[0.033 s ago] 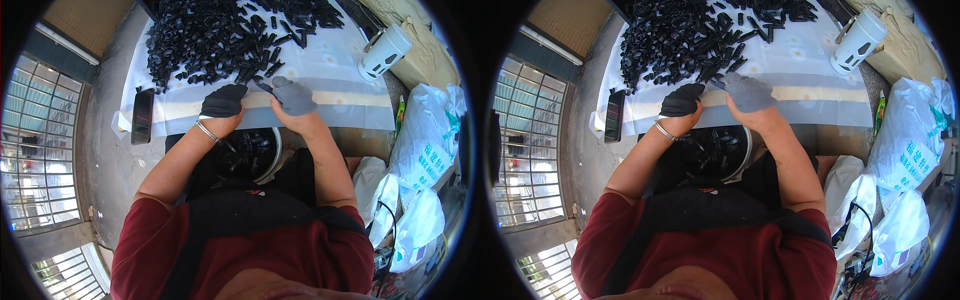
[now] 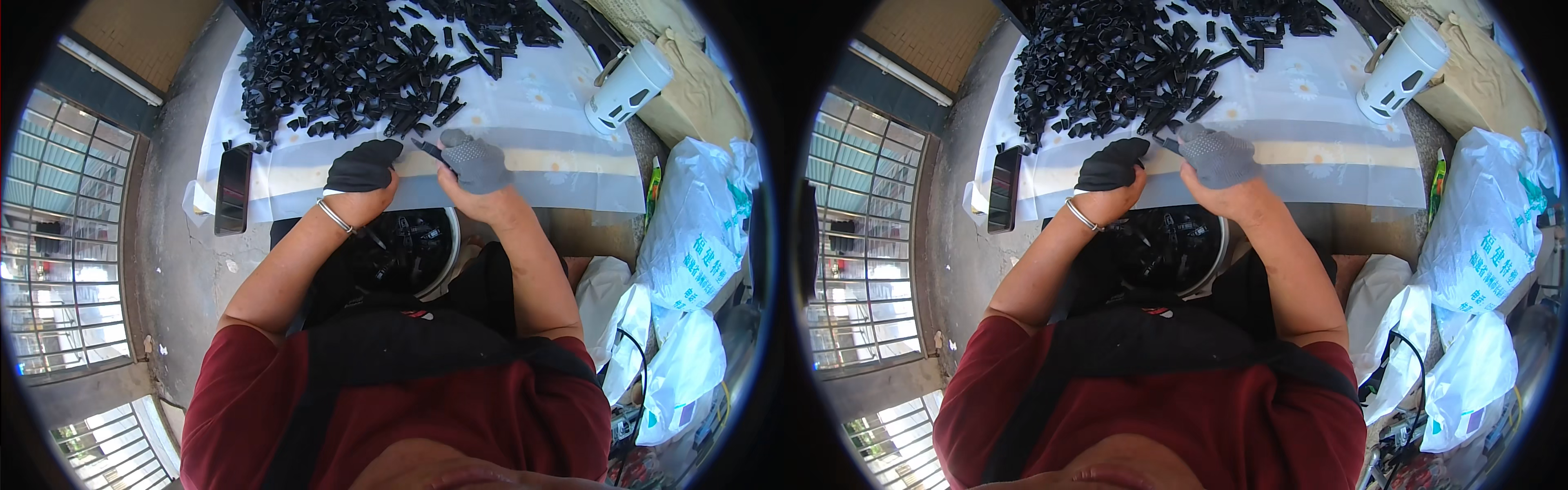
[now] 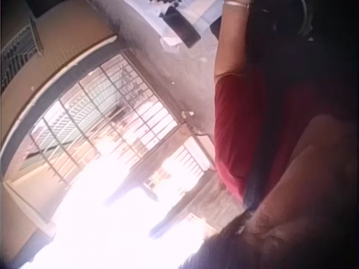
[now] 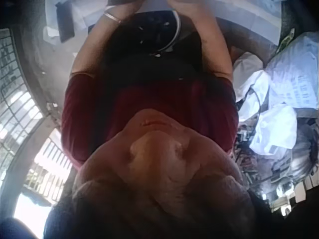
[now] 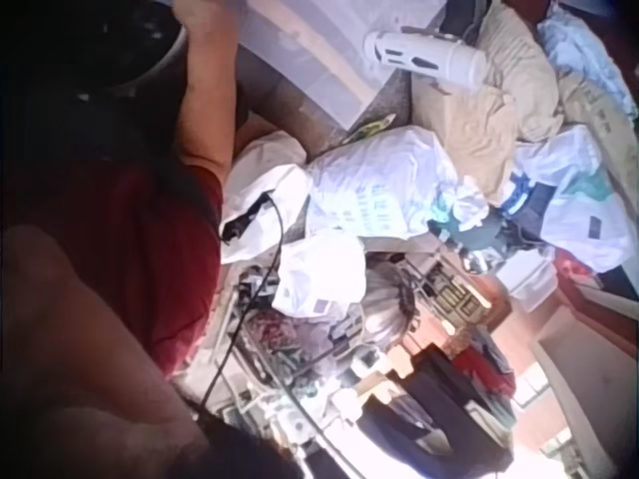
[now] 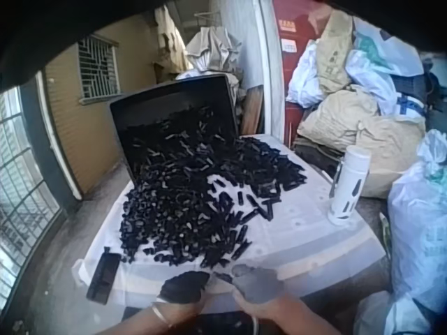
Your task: Manually inspecting and sorting small black plastic components at a workbench.
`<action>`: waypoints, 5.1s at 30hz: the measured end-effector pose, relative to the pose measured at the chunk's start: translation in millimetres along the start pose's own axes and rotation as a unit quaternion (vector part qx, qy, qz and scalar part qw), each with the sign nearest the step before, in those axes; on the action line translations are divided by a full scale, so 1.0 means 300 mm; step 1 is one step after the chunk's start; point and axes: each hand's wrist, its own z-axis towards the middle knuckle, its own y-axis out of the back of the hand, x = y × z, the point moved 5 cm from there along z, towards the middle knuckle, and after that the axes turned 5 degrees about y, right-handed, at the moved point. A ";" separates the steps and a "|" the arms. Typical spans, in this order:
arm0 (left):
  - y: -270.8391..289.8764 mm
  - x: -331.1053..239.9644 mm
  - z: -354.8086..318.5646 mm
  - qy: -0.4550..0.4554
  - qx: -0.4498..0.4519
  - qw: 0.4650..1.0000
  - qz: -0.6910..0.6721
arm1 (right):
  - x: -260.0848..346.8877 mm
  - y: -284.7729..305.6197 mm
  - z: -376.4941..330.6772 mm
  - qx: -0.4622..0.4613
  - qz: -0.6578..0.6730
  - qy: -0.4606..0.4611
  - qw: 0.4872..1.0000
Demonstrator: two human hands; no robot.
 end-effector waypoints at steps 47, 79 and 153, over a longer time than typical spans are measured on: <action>0.109 -0.026 -0.085 0.091 0.025 0.952 -0.291 | 0.182 -0.072 -0.025 0.097 -0.145 0.059 0.983; 0.047 0.029 -0.004 0.045 0.041 0.991 -0.115 | 0.087 -0.049 0.012 0.083 0.087 0.048 0.992; 0.100 0.127 -0.167 0.239 0.335 0.862 -0.295 | 0.087 -0.105 0.041 0.126 0.104 -0.004 0.987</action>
